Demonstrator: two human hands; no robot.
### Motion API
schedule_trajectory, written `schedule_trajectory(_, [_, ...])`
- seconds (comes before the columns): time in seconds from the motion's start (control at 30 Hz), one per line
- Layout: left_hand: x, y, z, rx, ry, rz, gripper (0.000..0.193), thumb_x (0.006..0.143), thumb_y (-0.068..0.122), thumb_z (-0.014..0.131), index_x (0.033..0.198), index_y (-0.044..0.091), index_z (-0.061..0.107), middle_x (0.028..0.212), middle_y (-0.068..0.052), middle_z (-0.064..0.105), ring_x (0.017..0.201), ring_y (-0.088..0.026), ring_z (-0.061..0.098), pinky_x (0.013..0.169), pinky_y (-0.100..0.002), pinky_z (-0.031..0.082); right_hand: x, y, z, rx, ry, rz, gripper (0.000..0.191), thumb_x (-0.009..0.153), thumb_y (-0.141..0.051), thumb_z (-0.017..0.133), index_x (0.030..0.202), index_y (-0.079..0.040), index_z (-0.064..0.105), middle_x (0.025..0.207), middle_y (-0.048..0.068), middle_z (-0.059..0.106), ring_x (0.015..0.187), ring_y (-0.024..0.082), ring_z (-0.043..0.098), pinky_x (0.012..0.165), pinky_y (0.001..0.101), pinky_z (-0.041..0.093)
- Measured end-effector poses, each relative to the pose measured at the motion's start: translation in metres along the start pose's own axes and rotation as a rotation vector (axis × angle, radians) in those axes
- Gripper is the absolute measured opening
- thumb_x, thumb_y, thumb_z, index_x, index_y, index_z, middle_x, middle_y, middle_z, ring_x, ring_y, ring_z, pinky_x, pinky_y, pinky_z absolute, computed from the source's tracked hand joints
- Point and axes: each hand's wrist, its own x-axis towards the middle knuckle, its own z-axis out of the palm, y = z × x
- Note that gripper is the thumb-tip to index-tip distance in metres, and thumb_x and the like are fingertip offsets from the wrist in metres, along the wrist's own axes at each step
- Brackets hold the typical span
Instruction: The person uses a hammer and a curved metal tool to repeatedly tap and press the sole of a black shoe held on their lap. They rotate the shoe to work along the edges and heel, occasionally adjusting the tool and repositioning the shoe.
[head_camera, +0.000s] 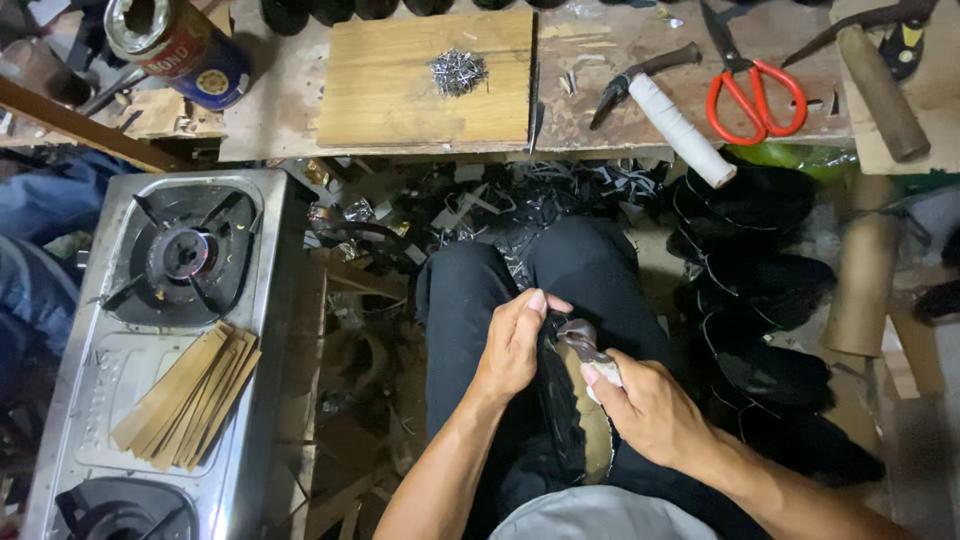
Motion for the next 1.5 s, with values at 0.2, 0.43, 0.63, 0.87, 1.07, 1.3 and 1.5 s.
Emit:
schedule_trajectory(0.2, [0.002, -0.005, -0.005, -0.006, 0.012, 0.015, 0.047, 0.107, 0.029, 0.038, 0.097, -0.003, 0.071, 0.073, -0.003, 0.055, 0.073, -0.012, 0.051, 0.070, -0.031, 0.042, 0.010, -0.020, -0.023, -0.088, -0.162, 0.243, 0.035, 0.097, -0.034, 0.060, 0.092, 0.000, 0.065, 0.059, 0.019, 0.066, 0.053, 0.032, 0.070, 0.052, 0.0426, 0.052])
schedule_trajectory(0.43, [0.000, -0.010, -0.010, 0.001, 0.030, -0.025, 0.048, 0.106, 0.028, 0.038, 0.098, -0.004, 0.072, 0.070, -0.002, 0.050, 0.069, -0.012, 0.045, 0.066, -0.032, 0.037, -0.040, -0.049, -0.037, 0.581, 0.407, -0.441, 0.028, 0.107, -0.024, 0.059, 0.111, 0.003, 0.066, 0.073, 0.005, 0.067, 0.057, 0.012, 0.063, 0.052, 0.0290, 0.055])
schedule_trajectory(0.63, [0.001, -0.006, -0.006, 0.023, 0.058, -0.024, 0.049, 0.107, 0.031, 0.036, 0.103, -0.003, 0.071, 0.088, -0.009, 0.065, 0.089, -0.018, 0.061, 0.085, -0.033, 0.047, -0.001, -0.013, -0.006, -0.028, -0.193, 0.511, 0.037, 0.100, -0.038, 0.059, 0.092, -0.002, 0.067, 0.058, 0.008, 0.063, 0.045, 0.017, 0.062, 0.047, 0.0320, 0.049])
schedule_trajectory(0.87, [-0.007, 0.017, -0.019, 0.177, -0.216, 0.187, 0.078, 0.088, 0.026, 0.074, 0.151, -0.001, 0.039, 0.150, -0.024, 0.042, 0.142, -0.041, 0.042, 0.117, -0.046, 0.034, 0.001, -0.006, -0.024, 0.087, -0.140, 0.298, 0.027, 0.094, -0.024, 0.055, 0.103, -0.003, 0.069, 0.072, 0.011, 0.071, 0.063, 0.024, 0.067, 0.058, 0.0361, 0.053])
schedule_trajectory(1.07, [0.001, 0.031, -0.009, 0.412, -0.205, 0.217, 0.086, 0.081, 0.022, 0.080, 0.153, 0.001, 0.038, 0.144, -0.024, 0.050, 0.133, -0.043, 0.049, 0.113, -0.046, 0.043, 0.011, -0.025, -0.047, -0.483, -0.023, -0.328, 0.059, 0.081, -0.007, 0.061, 0.138, 0.003, 0.050, 0.103, 0.018, 0.065, 0.085, 0.039, 0.068, 0.076, 0.0459, 0.054])
schedule_trajectory(1.3, [0.006, 0.031, -0.008, 0.422, -0.216, 0.164, 0.082, 0.079, 0.023, 0.079, 0.149, -0.001, 0.042, 0.132, -0.022, 0.055, 0.125, -0.043, 0.052, 0.107, -0.046, 0.045, 0.018, -0.042, -0.052, -0.683, -0.201, 0.033, 0.068, 0.089, -0.015, 0.064, 0.154, -0.014, 0.043, 0.110, 0.015, 0.059, 0.083, 0.035, 0.068, 0.072, 0.0451, 0.056])
schedule_trajectory(1.5, [0.007, 0.030, -0.005, 0.437, -0.194, 0.173, 0.078, 0.078, 0.021, 0.077, 0.146, -0.001, 0.045, 0.128, -0.022, 0.056, 0.124, -0.043, 0.053, 0.107, -0.046, 0.046, 0.020, -0.029, -0.051, -0.370, -0.138, -0.073, 0.066, 0.085, -0.006, 0.060, 0.149, -0.004, 0.045, 0.102, 0.017, 0.062, 0.084, 0.038, 0.067, 0.071, 0.0450, 0.055])
